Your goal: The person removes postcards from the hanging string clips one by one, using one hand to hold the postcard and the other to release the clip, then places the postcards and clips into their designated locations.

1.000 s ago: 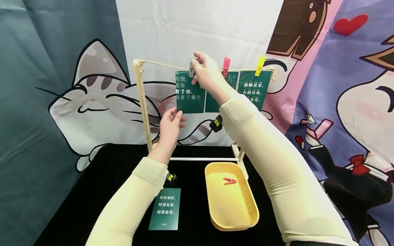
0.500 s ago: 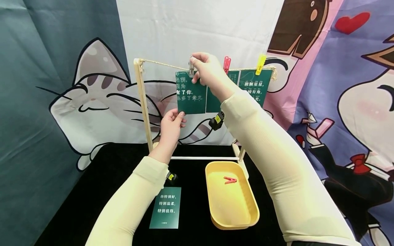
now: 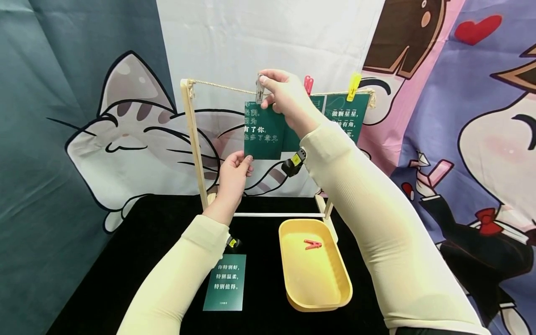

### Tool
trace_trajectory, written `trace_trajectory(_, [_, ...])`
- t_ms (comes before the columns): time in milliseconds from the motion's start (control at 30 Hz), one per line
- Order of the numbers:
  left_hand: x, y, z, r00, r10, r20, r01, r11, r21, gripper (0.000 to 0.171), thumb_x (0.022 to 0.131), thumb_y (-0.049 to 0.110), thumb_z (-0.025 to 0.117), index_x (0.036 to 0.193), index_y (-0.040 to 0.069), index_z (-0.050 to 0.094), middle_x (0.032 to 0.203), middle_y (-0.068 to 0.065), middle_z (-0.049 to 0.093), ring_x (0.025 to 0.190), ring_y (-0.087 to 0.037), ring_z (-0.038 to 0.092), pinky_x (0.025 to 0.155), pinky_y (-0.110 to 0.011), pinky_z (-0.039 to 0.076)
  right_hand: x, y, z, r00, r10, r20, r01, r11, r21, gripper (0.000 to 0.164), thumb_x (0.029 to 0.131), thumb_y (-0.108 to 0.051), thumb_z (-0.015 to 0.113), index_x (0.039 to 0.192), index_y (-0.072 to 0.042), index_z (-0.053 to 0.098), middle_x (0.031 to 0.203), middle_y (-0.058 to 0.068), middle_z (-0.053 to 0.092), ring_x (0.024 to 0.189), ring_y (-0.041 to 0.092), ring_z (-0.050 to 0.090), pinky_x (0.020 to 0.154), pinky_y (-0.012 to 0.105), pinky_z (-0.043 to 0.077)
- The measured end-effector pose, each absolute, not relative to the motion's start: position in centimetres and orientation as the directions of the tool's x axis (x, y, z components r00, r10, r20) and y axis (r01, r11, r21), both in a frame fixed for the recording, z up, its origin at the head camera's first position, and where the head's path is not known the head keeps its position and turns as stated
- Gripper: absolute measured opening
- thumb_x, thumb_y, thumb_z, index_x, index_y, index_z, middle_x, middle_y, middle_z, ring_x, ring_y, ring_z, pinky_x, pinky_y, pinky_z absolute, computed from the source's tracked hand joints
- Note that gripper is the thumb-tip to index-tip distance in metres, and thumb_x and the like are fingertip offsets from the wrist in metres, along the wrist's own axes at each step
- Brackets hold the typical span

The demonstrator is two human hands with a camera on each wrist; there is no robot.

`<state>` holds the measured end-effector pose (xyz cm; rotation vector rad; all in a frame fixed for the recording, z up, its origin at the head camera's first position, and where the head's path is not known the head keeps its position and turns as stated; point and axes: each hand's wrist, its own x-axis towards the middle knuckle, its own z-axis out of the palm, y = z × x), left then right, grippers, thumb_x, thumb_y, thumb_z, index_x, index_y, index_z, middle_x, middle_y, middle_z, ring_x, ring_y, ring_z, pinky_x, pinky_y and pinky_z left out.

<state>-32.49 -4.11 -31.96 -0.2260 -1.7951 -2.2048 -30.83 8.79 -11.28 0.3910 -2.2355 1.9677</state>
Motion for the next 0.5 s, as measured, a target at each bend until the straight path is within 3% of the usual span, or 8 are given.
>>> trace_trajectory(500, [-32.19, -4.02, -32.6, -0.947, -0.126, 0.296, 0.315, -0.178, 0.932, 0.018, 0.097, 0.016, 0.066, 0.109, 0.002, 0.065, 0.087, -0.002, 0.065, 0.068, -0.011, 0.057, 0.061, -0.021, 0.05, -31.31, 8.09, -11.8, -0.935, -0.002, 0.356, -0.356, 0.017, -0.934, 0.027, 0.099, -0.02, 0.059, 0.125, -0.016, 0.068, 0.119, 0.004, 0.059, 0.056, 0.016, 0.057, 0.044, 0.02, 0.029])
